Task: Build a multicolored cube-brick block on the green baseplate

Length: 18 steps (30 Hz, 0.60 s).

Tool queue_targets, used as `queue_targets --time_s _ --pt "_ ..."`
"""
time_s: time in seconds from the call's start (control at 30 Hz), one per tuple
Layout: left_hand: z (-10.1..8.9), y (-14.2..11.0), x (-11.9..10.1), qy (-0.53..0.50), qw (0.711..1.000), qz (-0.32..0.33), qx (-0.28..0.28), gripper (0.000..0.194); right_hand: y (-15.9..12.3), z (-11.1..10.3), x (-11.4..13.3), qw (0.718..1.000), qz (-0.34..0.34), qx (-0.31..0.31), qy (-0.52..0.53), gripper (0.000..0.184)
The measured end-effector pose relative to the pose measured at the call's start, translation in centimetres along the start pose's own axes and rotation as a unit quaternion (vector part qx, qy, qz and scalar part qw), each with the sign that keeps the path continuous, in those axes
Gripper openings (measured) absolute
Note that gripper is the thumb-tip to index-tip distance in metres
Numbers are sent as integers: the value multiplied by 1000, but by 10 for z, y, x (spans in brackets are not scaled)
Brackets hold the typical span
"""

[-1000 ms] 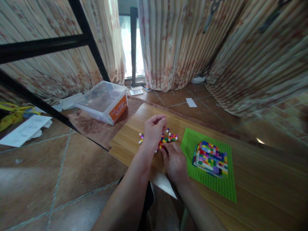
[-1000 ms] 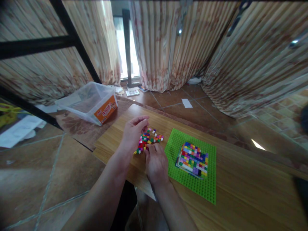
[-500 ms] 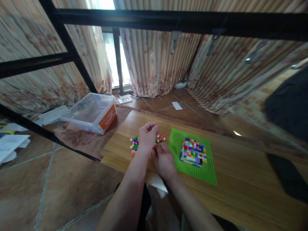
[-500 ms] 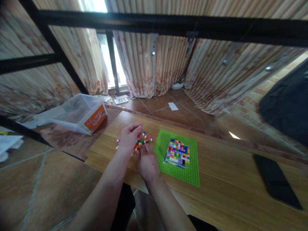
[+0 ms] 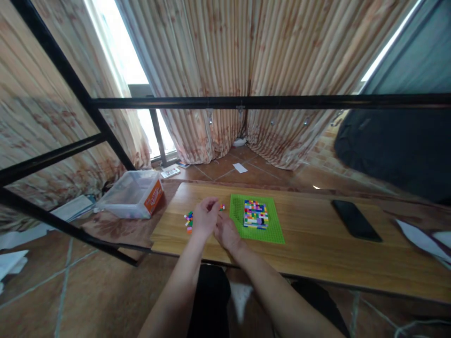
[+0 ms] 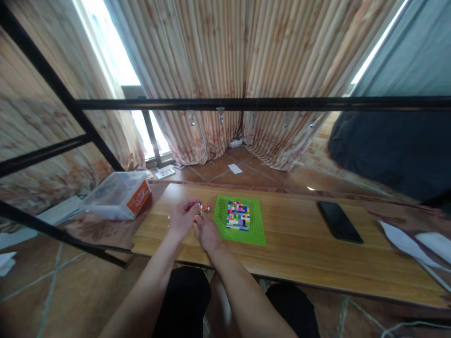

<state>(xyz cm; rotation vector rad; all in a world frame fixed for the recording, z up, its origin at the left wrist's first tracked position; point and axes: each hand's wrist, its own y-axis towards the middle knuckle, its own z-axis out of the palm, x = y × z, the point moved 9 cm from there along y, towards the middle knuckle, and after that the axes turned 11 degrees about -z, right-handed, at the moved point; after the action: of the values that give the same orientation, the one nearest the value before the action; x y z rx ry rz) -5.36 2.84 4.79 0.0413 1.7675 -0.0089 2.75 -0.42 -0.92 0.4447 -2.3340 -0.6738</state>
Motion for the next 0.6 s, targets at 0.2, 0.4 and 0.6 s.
queue_targets --time_s 0.2,0.4,0.6 --pt "-51 -35 35 130 991 -15 -25 19 3 0 -4 1000 14 18 4 23" --pt "-72 -74 60 155 987 -40 -11 25 1 -9 -8 999 31 21 24 25" --pt "-78 -184 119 292 932 -205 60 28 -11 -44 -1 998 17 11 58 24"
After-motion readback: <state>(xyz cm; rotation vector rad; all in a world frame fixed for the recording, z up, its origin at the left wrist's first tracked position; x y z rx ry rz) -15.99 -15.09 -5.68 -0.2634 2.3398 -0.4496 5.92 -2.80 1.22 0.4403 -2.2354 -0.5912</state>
